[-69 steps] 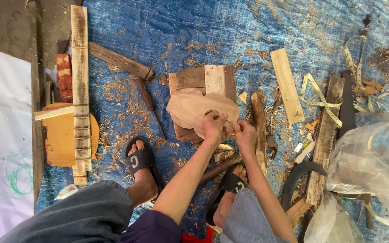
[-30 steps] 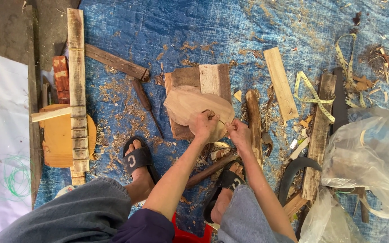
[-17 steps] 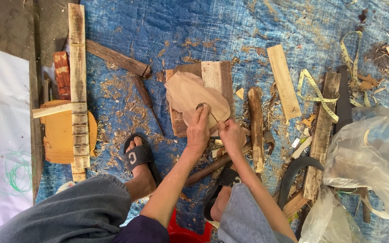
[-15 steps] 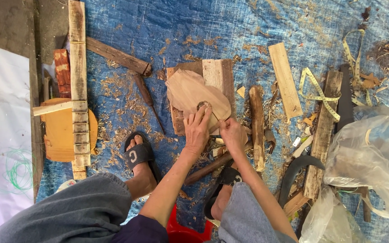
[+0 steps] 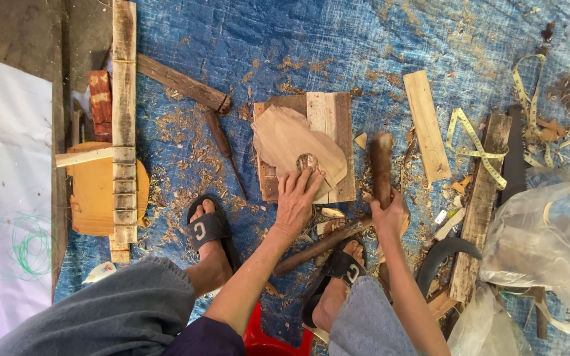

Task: The person carves a circular hole into a flat wooden piece using a chisel and a wooden mallet. They repeatedly strike the chisel to remove wood, then use a small stick to clear debris from the hole. The person rotates the piece to work different edges and continues chiseling until the hole is formed.

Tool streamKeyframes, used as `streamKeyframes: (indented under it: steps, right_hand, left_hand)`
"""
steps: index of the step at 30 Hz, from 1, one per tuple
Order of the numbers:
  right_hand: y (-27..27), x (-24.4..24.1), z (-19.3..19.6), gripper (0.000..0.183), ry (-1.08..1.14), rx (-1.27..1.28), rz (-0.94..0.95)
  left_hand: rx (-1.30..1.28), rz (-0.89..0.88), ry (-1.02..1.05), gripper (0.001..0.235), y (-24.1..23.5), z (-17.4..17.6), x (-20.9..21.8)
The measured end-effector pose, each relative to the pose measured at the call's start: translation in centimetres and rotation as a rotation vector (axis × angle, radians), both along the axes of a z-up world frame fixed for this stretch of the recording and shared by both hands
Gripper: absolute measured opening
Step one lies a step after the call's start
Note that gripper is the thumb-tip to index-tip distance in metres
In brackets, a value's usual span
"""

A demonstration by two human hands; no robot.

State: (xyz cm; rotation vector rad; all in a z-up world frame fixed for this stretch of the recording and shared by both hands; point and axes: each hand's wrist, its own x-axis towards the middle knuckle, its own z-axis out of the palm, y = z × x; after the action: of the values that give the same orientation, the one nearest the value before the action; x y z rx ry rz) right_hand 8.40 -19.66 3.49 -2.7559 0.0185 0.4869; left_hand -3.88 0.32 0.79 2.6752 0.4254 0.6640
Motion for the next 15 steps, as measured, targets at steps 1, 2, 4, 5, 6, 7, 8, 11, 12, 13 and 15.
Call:
streamKeyframes:
  steps: [1,2,4,5,6,7,8,11,12,13,15]
  right_hand:
    - [1.1,-1.0,2.7,0.061,0.018,0.165,-0.017]
    - [2.1,-2.3,5.4,0.063,0.038,0.325,-0.038]
    - [3.2,-3.9,9.6,0.068,0.064,0.373,0.019]
    - [3.7,-4.9,11.8,0.074,0.089,0.425,0.079]
    - [3.5,-4.5,11.2,0.074,0.085,0.426,0.083]
    - [3.2,-4.1,10.7,0.075,0.063,0.435,0.279]
    - [3.0,-3.8,10.2,0.077,0.042,0.441,0.471]
    - [4.1,-4.1,9.5,0.072,-0.122,0.434,0.556]
    - [4.4,-4.6,9.2,0.072,-0.118,0.427,0.559]
    - [4.7,-5.0,8.9,0.072,-0.046,0.356,0.571]
    - [5.1,-4.6,8.7,0.071,0.003,0.289,0.58]
  left_hand:
    - [-0.001,-0.012,0.006,0.05,0.1,0.0,0.1]
    - [-0.007,-0.027,0.014,0.05,-0.1,-0.1,-0.1]
    - [-0.019,-0.03,0.031,0.048,0.0,0.4,0.3]
    - [-0.026,-0.03,0.045,0.047,-0.1,0.8,0.3]
    - [-0.025,-0.028,0.041,0.047,-0.1,-0.2,0.3]
    - [-0.097,-0.005,0.032,0.042,-0.2,-1.1,0.2]
    - [-0.169,0.015,0.026,0.039,-0.2,-2.1,0.0]
    - [-0.166,-0.032,-0.031,0.034,0.4,0.6,-0.1]
    - [-0.173,-0.029,-0.029,0.034,0.2,0.1,-0.3]
    - [-0.189,-0.039,-0.026,0.028,0.1,-0.4,-0.5]
    - [-0.194,-0.056,-0.04,0.023,0.7,0.6,0.2]
